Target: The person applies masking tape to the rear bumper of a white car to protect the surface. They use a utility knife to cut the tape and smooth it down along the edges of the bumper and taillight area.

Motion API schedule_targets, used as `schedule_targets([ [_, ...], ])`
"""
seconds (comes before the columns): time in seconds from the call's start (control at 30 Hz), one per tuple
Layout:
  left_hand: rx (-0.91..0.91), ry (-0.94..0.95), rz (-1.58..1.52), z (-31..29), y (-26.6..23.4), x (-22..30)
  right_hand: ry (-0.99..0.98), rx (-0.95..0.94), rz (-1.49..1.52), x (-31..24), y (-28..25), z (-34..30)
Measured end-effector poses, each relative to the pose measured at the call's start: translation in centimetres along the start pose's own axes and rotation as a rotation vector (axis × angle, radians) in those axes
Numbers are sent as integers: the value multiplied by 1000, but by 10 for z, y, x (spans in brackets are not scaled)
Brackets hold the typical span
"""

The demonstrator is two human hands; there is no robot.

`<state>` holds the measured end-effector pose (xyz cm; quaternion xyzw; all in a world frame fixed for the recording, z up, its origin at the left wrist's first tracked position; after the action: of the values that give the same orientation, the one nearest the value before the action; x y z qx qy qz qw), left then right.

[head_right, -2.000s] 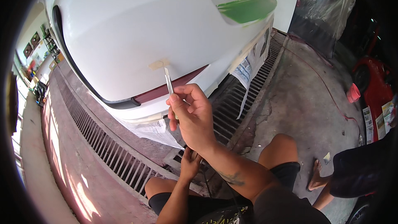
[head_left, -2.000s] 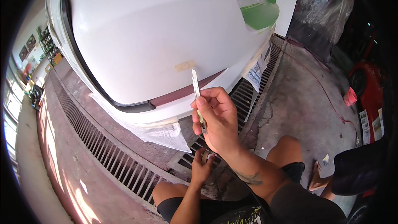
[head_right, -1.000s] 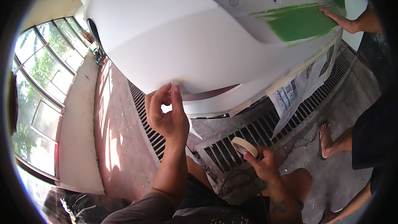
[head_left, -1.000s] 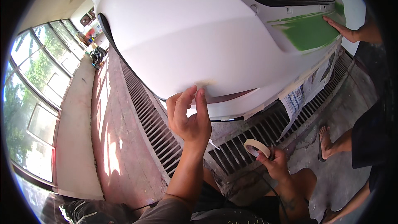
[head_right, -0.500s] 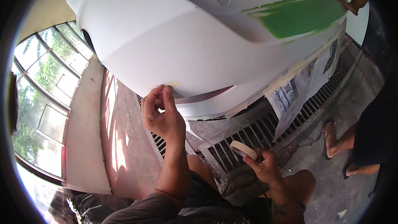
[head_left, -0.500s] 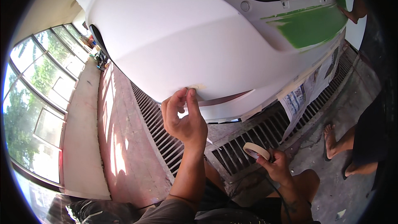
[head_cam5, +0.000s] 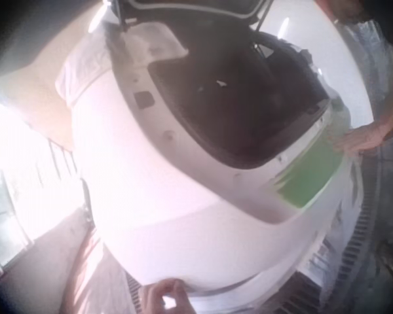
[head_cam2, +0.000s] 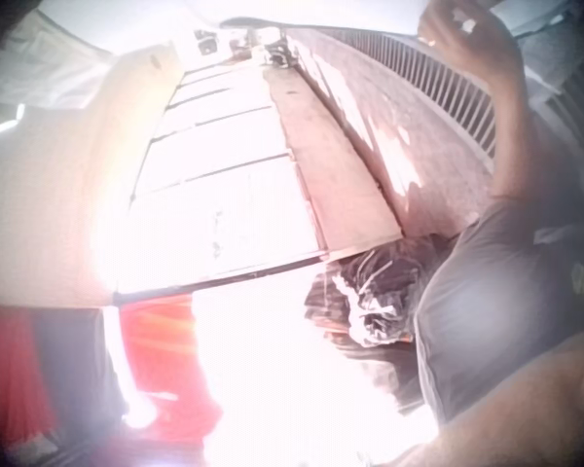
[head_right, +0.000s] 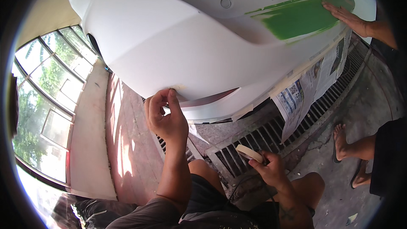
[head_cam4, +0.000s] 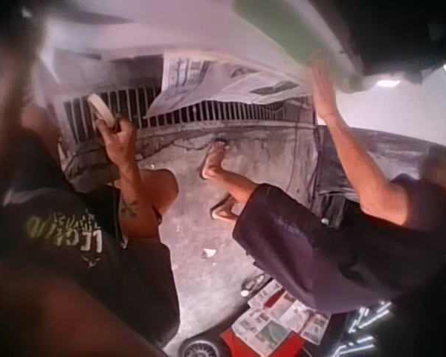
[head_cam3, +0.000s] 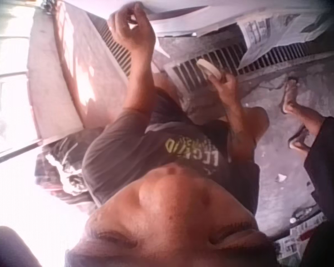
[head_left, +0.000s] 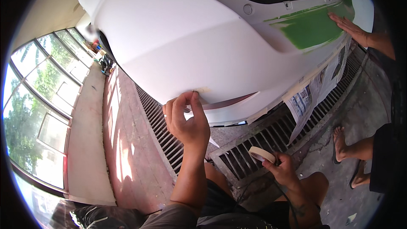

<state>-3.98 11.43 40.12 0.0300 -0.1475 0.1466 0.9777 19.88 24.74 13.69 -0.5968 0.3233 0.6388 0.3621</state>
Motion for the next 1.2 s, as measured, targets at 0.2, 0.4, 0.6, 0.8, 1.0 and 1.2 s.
schedule_targets([
  [0.2, -33, -106, -20, -6, 10, -5, -28, -6, -17, -13, 1, 0],
  [0.4, -78, -103, -48, -16, 4, 14, -25, -14, 20, -10, -2, -3],
  [0.6, -138, -157, -147, -28, 5, 24, -27, -20, 4, -18, -2, -5],
  [0.8, -341, -106, -317, -56, -8, 41, -34, 10, -57, -18, -6, -6],
  [1.0, -518, -394, -414, -97, -43, -20, -104, 55, -259, -17, -3, -6],
  [1.2, -776, -633, -256, -166, -44, -61, -133, -39, -598, -26, 4, -11],
])
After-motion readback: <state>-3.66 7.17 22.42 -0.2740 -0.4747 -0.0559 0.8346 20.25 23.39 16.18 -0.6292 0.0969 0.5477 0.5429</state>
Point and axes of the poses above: each hand's wrist, its own z-axis towards the middle knuckle, its own y-axis out of the palm, x = y × z, the point moved 10 cm from there along z, towards the middle knuckle, and after that the axes turned 13 degrees about x, right-handed, at the moved point
